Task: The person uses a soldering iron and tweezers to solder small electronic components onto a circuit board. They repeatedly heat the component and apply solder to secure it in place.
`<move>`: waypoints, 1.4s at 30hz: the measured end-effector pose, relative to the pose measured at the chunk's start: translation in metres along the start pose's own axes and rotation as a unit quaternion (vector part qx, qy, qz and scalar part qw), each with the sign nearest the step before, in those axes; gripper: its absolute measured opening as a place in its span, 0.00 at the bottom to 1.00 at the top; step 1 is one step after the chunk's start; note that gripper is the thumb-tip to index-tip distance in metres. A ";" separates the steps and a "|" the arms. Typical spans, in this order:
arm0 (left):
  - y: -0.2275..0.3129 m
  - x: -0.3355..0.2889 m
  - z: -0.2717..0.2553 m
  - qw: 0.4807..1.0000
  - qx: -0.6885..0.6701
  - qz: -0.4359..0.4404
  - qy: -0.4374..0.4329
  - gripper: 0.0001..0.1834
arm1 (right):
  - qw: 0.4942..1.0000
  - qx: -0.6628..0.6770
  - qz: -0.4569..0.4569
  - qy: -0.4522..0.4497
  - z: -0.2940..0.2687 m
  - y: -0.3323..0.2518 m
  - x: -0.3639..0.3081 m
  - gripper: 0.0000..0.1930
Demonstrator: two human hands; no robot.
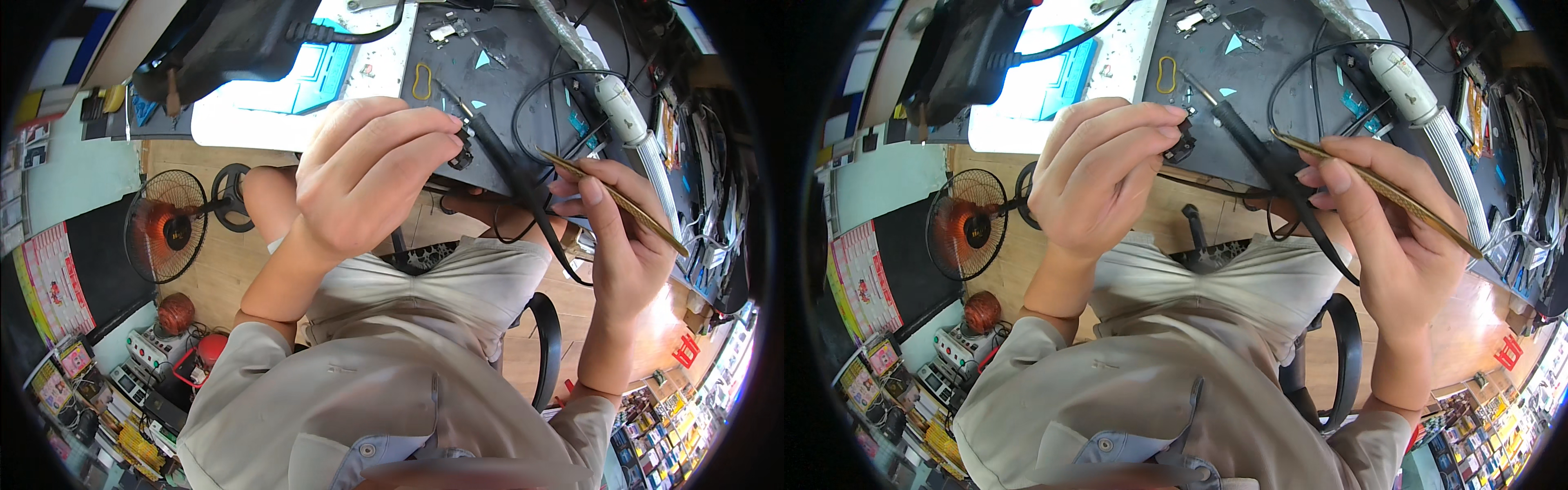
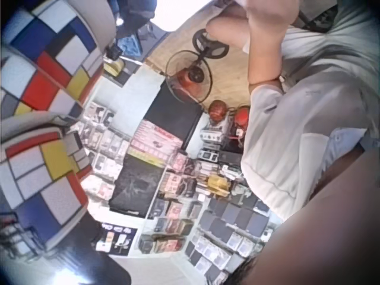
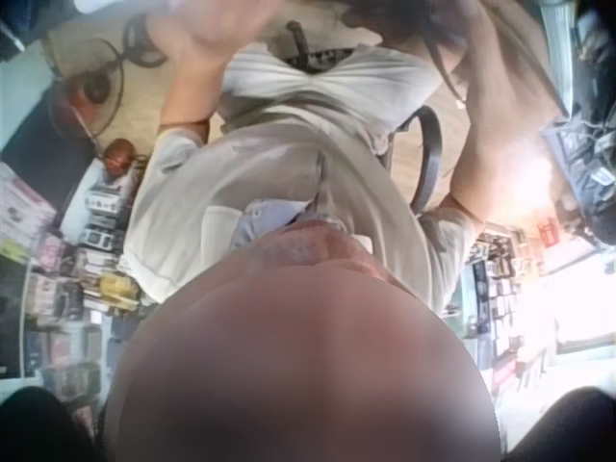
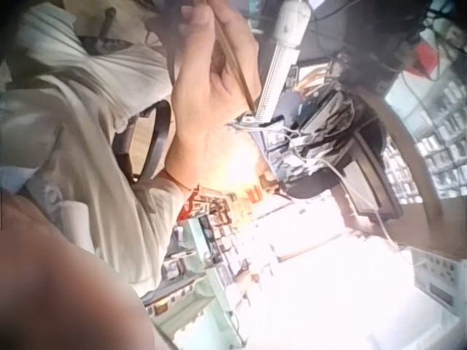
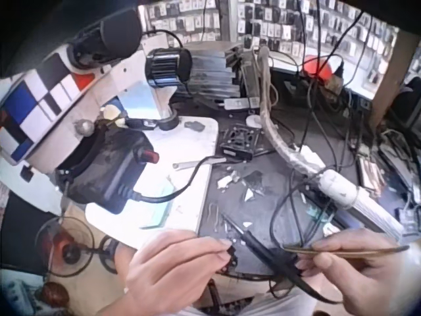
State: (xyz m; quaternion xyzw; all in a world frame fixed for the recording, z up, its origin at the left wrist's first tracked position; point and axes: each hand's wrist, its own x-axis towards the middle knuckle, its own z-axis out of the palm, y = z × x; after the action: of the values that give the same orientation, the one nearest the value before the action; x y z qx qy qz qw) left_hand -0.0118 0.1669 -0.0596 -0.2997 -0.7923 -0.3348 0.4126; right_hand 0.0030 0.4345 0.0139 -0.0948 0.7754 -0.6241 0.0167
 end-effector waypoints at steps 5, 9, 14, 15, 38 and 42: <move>0.002 0.008 -0.011 0.993 -0.066 -0.082 -0.053 0.15 | 0.997 -0.033 -0.015 -0.075 -0.012 -0.014 0.010 0.10; -0.002 0.011 -0.018 0.985 -0.112 -0.106 -0.073 0.15 | 0.979 -0.088 -0.103 -0.152 -0.023 -0.022 0.025 0.11; -0.001 0.028 -0.030 0.975 -0.119 -0.098 -0.157 0.19 | 0.961 -0.126 -0.143 -0.202 -0.033 -0.025 0.040 0.12; -0.002 0.029 -0.031 0.976 -0.114 -0.085 -0.168 0.20 | 0.960 -0.126 -0.142 -0.205 -0.035 -0.024 0.041 0.12; -0.034 0.041 -0.041 0.962 -0.119 0.014 -0.247 0.19 | 0.909 -0.162 -0.144 -0.356 -0.043 -0.028 0.117 0.12; -0.036 0.045 -0.040 0.966 -0.077 0.042 -0.243 0.20 | 0.905 -0.127 -0.130 -0.385 -0.030 -0.023 0.135 0.11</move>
State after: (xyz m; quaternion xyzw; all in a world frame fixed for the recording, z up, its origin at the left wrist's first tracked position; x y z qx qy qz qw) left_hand -0.0423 0.1233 -0.0142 -0.4361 -0.8273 -0.2940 0.1976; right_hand -0.1304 0.4361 0.0552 -0.4291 0.7621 -0.4315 0.2209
